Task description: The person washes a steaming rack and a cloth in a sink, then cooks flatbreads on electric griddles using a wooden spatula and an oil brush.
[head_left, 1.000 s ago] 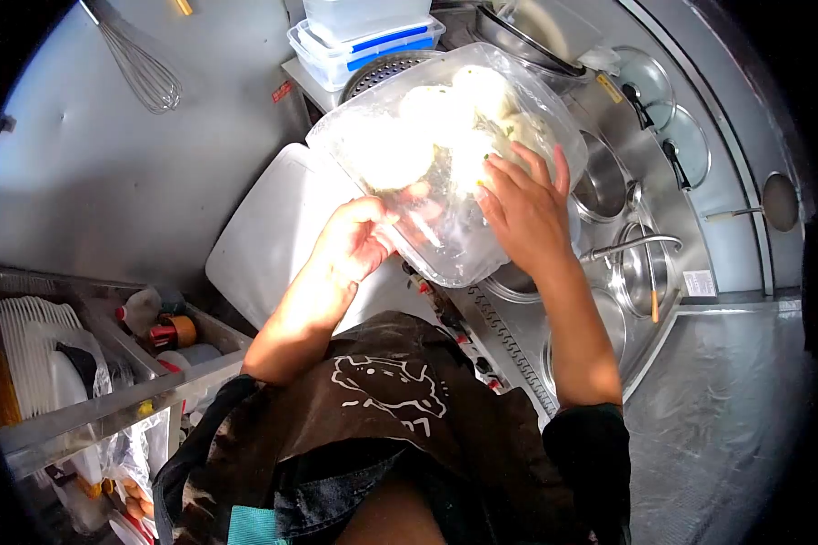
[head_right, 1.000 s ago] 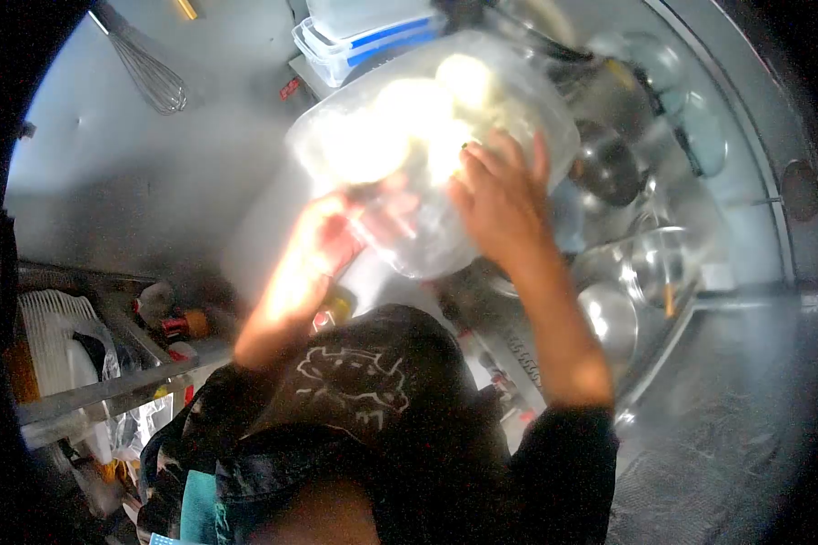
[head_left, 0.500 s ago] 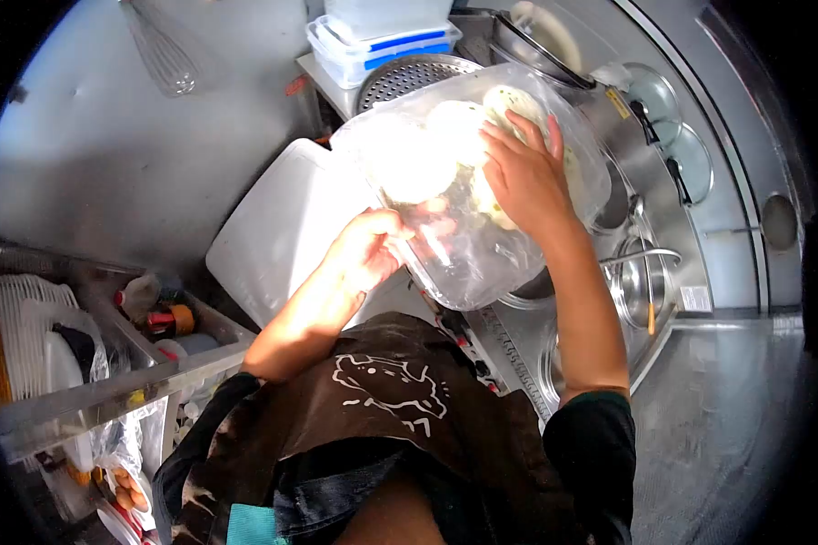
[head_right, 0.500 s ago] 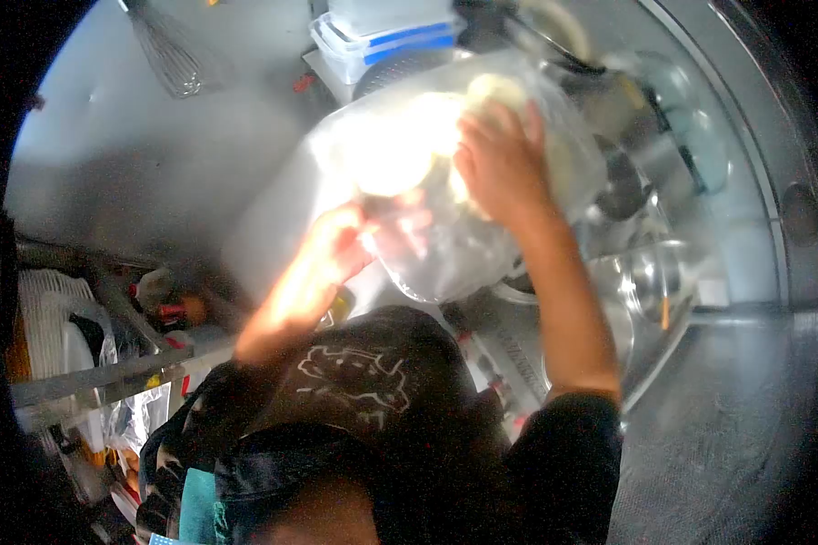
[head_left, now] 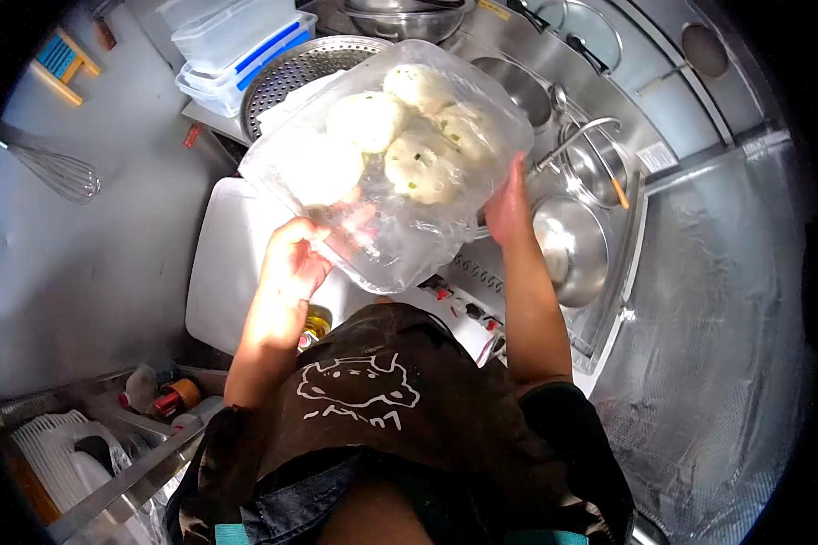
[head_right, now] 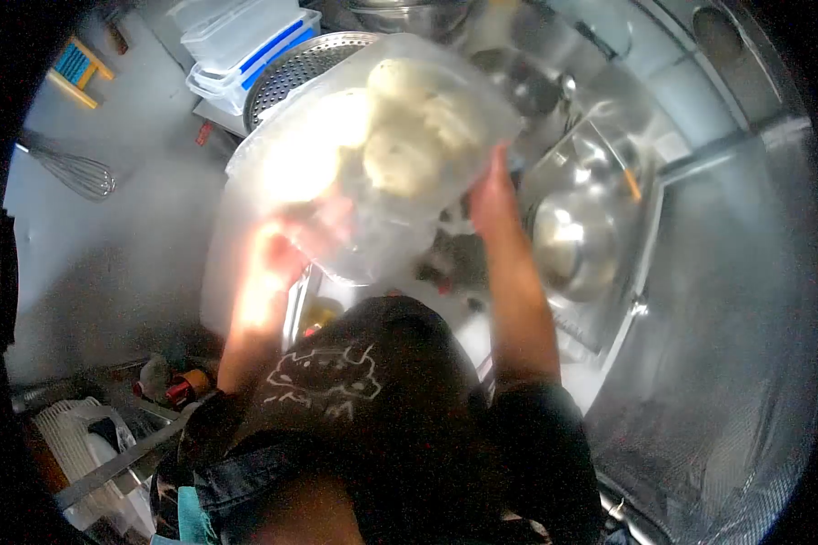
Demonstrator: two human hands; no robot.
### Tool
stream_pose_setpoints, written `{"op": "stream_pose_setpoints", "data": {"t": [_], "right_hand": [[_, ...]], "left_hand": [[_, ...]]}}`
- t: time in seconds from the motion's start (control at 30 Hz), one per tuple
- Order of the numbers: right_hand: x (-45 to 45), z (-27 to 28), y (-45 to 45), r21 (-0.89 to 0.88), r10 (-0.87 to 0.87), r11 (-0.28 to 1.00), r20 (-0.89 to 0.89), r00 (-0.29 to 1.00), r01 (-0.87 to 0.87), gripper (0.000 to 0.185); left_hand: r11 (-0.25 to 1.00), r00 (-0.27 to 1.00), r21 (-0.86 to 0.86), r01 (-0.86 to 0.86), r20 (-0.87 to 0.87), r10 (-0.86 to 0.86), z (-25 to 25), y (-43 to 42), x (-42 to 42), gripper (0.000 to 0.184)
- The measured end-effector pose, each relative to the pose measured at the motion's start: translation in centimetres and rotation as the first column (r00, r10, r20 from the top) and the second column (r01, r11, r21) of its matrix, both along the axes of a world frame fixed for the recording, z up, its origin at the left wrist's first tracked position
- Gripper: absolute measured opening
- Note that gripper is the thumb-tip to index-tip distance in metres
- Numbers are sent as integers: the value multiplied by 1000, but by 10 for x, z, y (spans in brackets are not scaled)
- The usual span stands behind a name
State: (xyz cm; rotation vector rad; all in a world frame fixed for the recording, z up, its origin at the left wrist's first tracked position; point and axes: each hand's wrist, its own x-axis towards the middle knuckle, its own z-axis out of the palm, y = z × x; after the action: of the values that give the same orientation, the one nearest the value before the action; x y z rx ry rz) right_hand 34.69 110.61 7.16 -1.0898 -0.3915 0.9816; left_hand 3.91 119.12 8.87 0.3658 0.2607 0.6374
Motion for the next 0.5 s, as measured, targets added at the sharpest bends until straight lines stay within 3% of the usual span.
{"op": "stream_pose_setpoints", "data": {"t": [0.03, 0.1, 0.23, 0.3, 0.33, 0.37, 0.5], "right_hand": [[-14, 8, -7, 91, 57, 995, -101, 993, -48, 87], [-13, 0, -27, -37, -75, 997, -171, 982, 70, 78], [-11, -3, -54, -8, -75, 997, -136, 988, 75, 59], [15, -29, -56, -100, -169, 982, -108, 980, 159, 52], [27, -43, -60, -63, -168, 985, -111, 979, 162, 50], [34, -47, -63, -26, -167, 986, -115, 979, 165, 47], [72, -83, -48, -145, -286, 954, -189, 939, 261, 48]], "left_hand": [[1000, 1000, -11, 26, -12, -26, -2, -4, 3, 68], [997, 998, -36, 61, -23, -62, -2, -9, 17, 68], [975, 973, 23, 221, -72, -218, -20, -9, 44, 71], [954, 952, 37, 297, -86, -293, -28, -8, 64, 71], [942, 939, 43, 334, -99, -328, -35, -4, 74, 70], [920, 918, 5, 391, -68, -390, -67, 9, 84, 66], [934, 926, -48, 353, -125, -356, -77, 15, 127, 66]]}}
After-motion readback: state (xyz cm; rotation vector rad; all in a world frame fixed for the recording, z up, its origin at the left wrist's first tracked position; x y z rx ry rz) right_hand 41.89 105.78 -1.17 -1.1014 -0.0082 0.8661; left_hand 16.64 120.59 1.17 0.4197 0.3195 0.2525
